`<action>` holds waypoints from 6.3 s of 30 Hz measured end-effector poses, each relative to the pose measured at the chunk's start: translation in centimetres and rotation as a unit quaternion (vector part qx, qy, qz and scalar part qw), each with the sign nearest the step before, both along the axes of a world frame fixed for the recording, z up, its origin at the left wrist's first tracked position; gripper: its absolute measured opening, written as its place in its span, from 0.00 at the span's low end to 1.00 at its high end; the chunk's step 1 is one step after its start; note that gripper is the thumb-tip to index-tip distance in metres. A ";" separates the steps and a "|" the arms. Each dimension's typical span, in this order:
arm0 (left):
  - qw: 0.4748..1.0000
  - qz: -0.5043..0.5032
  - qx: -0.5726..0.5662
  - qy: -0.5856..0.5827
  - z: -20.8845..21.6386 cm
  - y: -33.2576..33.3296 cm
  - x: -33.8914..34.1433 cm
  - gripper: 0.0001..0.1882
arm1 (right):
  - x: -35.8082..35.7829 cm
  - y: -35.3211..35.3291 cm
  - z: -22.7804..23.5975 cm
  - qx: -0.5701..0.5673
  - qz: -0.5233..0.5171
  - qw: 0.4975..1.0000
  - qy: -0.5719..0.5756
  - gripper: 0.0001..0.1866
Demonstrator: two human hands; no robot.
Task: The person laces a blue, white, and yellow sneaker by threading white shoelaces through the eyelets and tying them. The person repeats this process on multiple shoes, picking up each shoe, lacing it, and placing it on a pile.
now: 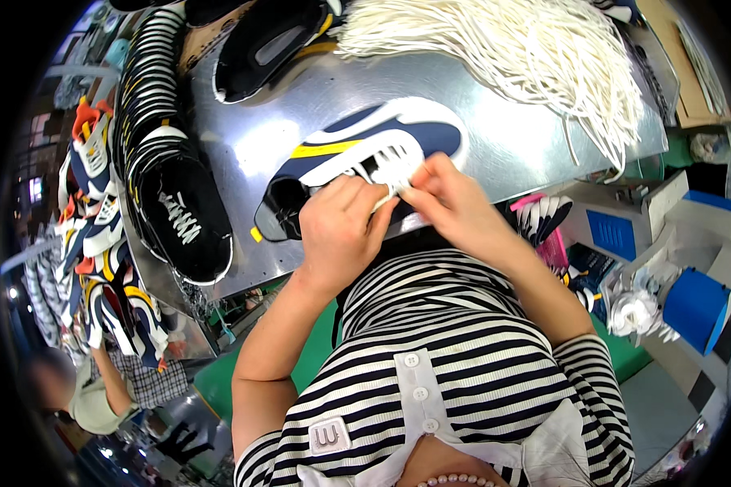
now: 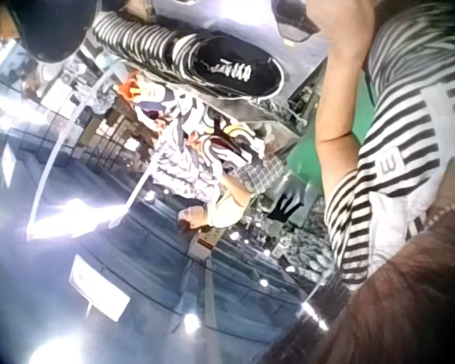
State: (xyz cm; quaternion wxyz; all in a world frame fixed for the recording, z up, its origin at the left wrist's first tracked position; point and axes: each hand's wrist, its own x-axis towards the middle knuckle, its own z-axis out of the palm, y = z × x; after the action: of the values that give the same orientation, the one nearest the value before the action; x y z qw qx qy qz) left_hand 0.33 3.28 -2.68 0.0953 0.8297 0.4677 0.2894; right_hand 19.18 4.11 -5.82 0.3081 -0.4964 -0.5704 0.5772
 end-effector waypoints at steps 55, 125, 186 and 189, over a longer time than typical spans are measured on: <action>0.937 0.302 -0.135 -0.110 -1.3 -0.8 -0.9 0.22 | -1.3 3.6 3.6 0.141 0.108 0.982 -0.069 0.06; 0.953 0.153 -0.246 -0.091 2.3 -3.0 -3.5 0.12 | -5.3 0.4 0.7 0.001 -0.008 0.994 0.109 0.06; 0.701 0.175 -0.204 -0.661 8.0 -6.6 -4.7 0.20 | -4.6 7.4 2.3 0.143 0.060 0.987 0.035 0.10; 0.860 0.254 -0.149 -0.417 11.6 -9.2 -6.1 0.19 | -2.1 13.0 1.8 0.321 0.009 0.924 -0.209 0.14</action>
State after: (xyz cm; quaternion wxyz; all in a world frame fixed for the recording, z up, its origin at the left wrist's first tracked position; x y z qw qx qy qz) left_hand -5.73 -5.92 8.95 0.3274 0.4594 0.6165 0.5492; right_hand 17.12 17.13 -3.98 0.3198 -0.4750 -0.7810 0.2493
